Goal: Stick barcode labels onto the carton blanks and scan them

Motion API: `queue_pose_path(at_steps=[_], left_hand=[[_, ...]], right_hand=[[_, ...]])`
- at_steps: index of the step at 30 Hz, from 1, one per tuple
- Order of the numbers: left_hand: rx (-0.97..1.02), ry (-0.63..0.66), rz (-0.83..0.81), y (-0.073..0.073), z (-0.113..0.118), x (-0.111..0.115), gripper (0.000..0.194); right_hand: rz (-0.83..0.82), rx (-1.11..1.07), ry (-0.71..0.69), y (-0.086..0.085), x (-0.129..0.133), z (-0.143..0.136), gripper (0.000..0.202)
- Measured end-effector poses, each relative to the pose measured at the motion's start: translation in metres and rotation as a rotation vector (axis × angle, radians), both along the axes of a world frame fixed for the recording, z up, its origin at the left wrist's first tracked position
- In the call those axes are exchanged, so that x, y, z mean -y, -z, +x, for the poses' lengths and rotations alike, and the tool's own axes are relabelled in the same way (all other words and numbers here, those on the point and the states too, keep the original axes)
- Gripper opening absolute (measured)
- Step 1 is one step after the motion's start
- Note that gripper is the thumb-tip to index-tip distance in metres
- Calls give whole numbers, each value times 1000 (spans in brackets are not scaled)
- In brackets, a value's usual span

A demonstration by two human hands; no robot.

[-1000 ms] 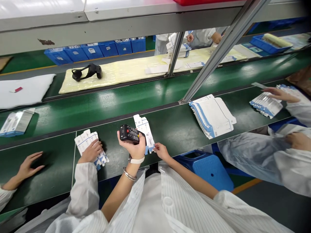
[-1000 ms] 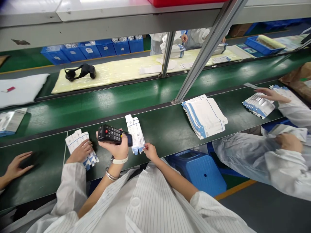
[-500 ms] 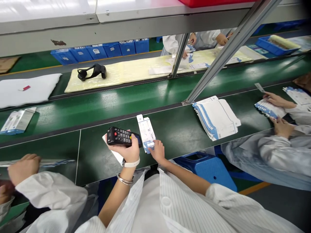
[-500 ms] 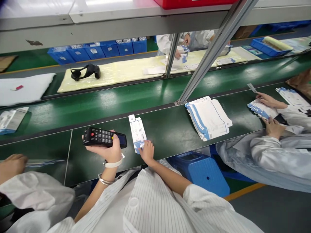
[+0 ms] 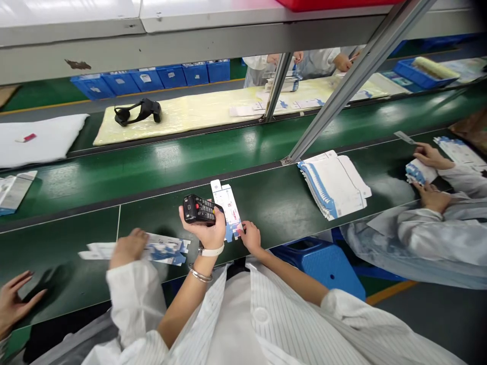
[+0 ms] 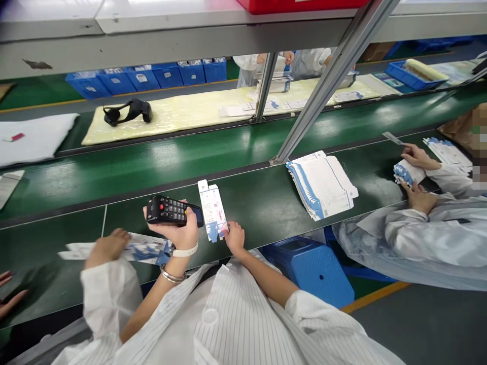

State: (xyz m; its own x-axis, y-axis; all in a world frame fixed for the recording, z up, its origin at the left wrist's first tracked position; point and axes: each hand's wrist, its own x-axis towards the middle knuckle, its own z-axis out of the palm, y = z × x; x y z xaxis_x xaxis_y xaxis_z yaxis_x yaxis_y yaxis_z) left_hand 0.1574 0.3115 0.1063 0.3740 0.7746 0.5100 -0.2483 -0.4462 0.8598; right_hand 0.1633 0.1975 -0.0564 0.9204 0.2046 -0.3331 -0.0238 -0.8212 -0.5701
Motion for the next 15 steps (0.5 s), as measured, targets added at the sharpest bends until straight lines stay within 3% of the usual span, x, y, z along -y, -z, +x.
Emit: queue_pose_path(at_steps=[6,11,15], left_hand=[[-23,-9,-15,-1,-1,0,77],[-11,-29,20,-4,-7,-6,77],[29,-47,24,-8,-15,-14,76]], right_hand=[[102,-20,32,1,3,4,13],[237,-85,145,0,12,10,3],[434,-201,220,-12,24,14,13]])
